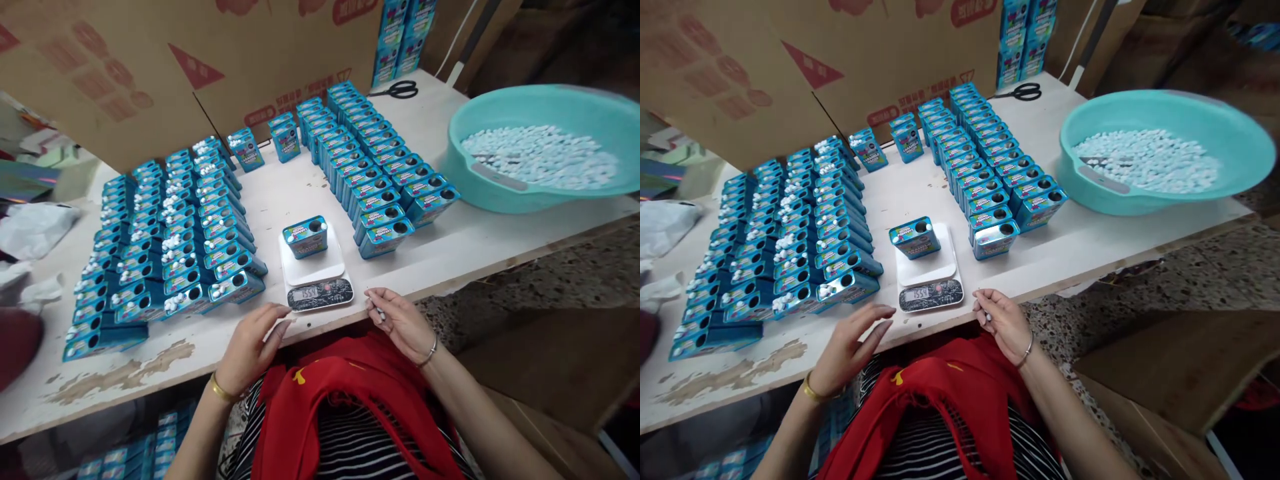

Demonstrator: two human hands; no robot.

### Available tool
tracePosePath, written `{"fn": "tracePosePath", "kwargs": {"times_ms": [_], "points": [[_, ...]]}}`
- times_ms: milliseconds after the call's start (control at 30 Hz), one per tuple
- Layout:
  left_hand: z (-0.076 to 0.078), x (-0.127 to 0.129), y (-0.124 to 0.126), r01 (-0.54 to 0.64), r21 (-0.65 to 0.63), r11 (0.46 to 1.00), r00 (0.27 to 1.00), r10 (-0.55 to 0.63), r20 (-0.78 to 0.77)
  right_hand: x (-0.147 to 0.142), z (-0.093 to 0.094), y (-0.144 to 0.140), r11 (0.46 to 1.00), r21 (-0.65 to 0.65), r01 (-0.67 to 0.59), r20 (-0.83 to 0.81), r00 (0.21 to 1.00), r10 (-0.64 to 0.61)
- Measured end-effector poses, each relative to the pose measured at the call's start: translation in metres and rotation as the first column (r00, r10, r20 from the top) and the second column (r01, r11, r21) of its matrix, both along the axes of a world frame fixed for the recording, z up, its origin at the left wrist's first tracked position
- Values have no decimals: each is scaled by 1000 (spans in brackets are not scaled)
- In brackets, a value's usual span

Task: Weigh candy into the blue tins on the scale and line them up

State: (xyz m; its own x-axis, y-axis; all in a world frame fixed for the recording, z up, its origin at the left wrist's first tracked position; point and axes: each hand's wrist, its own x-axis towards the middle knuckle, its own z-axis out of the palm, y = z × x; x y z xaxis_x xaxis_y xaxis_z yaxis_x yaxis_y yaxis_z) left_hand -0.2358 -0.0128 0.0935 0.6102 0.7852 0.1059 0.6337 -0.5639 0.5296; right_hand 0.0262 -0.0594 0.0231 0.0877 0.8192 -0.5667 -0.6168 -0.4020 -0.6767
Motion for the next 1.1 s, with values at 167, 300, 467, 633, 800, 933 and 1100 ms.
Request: {"fn": "tracePosePath", "kwargs": {"times_ms": [167, 300, 467, 633, 800, 933, 1100], "points": [[13, 11, 39, -90, 341, 936, 996, 93, 6, -4, -4, 7, 1000, -18, 7, 17, 1000, -6], [16, 28, 63, -56, 445, 894, 995, 86, -47, -6, -7, 9, 1000, -22, 9, 24, 1000, -9], [16, 46, 83, -212, 416, 884, 975, 222, 25, -7, -8, 11, 1000, -12, 7, 33, 999, -7], [19, 54, 101, -277, 256, 926, 961, 263, 89, -5, -7, 12, 1000, -19, 6, 24, 1000, -5], [26, 60, 99, -301, 185, 936, 938, 255, 235, -9, 6, 15, 1000, -17, -8, -65, 998, 7], [35, 73, 78, -44, 234, 971, 990, 11, 139, -20, 33, 25, 996, 24, -86, -315, 945, 89], [40, 83, 86, 211, 308, 927, 977, -194, -85, -24, 46, 34, 994, 65, -89, -421, 900, 108]]}}
